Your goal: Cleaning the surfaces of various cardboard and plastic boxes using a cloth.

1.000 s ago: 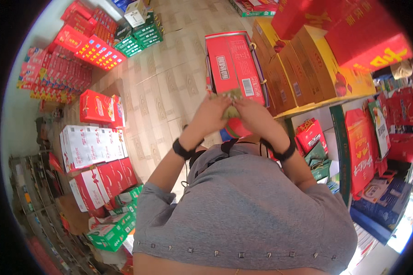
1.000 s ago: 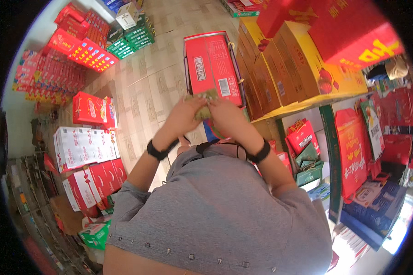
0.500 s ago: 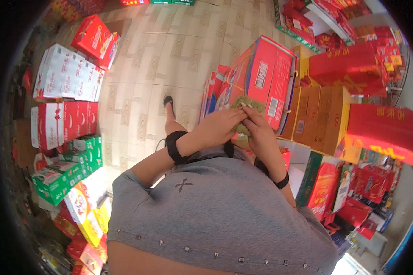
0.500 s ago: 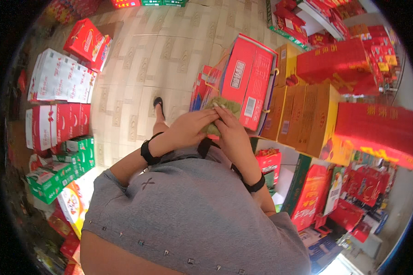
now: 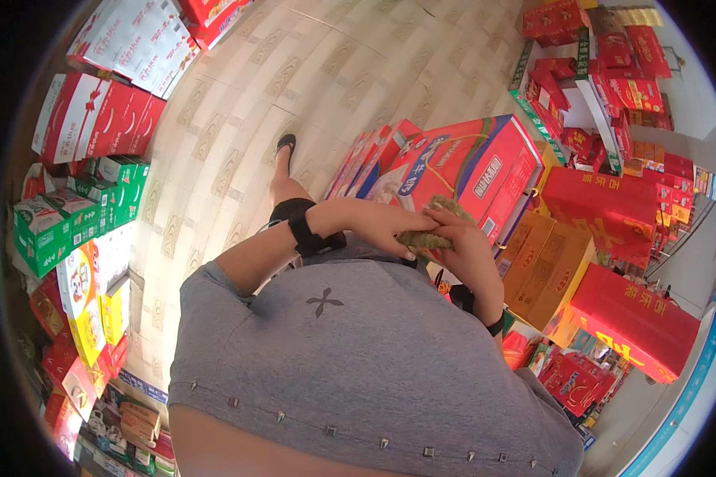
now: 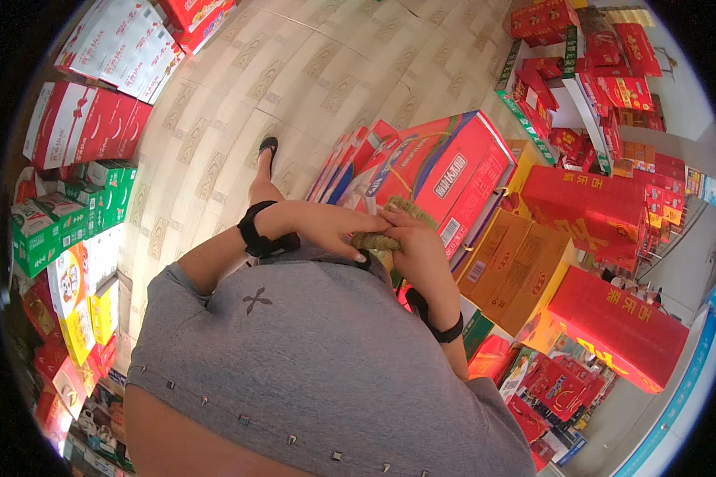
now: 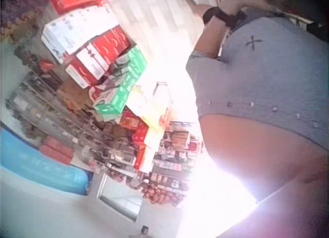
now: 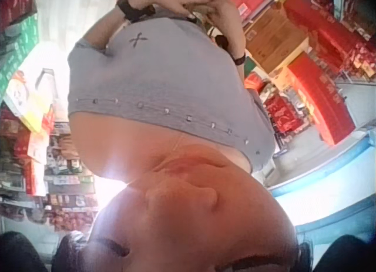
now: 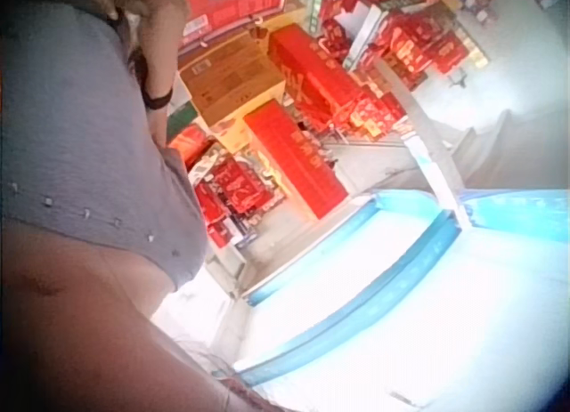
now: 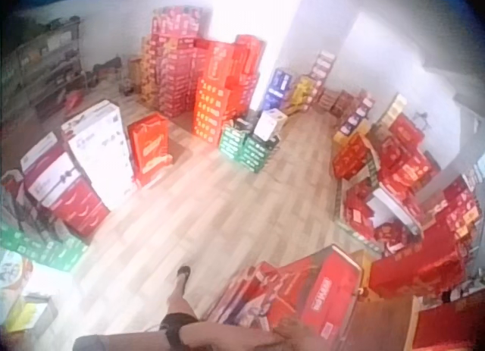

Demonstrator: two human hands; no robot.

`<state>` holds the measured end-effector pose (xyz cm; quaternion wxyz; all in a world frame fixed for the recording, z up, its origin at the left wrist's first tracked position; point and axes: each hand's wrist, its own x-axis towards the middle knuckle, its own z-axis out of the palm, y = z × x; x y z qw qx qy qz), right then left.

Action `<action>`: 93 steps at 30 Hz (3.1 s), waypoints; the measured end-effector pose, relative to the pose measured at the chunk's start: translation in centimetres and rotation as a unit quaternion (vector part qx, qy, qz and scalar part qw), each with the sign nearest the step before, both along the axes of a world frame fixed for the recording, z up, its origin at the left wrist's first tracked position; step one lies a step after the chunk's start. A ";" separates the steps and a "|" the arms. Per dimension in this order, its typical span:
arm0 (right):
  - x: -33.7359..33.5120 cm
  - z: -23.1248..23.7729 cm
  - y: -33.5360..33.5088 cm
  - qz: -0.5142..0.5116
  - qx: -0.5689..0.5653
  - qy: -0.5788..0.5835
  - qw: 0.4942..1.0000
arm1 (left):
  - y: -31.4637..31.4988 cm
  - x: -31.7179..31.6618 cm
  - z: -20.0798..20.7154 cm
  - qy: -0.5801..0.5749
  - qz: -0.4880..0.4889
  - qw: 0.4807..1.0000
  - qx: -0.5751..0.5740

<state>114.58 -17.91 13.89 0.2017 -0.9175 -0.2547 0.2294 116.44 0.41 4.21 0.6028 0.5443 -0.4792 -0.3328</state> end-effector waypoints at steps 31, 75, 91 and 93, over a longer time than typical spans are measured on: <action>-8.1 0.2 -6.5 -0.129 0.093 -0.041 0.986 | -5.9 -3.4 6.6 -0.384 0.070 0.897 0.207; 17.2 -0.7 19.3 -0.138 -0.008 -0.007 0.990 | 22.1 19.2 1.4 0.127 0.268 0.931 0.212; 40.4 -5.5 11.3 -0.107 -0.052 0.082 0.989 | 13.4 41.4 -2.4 0.171 0.346 0.875 0.292; 43.8 -3.9 9.2 -0.131 -0.009 0.047 0.990 | 11.4 45.1 0.1 0.257 0.353 0.860 0.262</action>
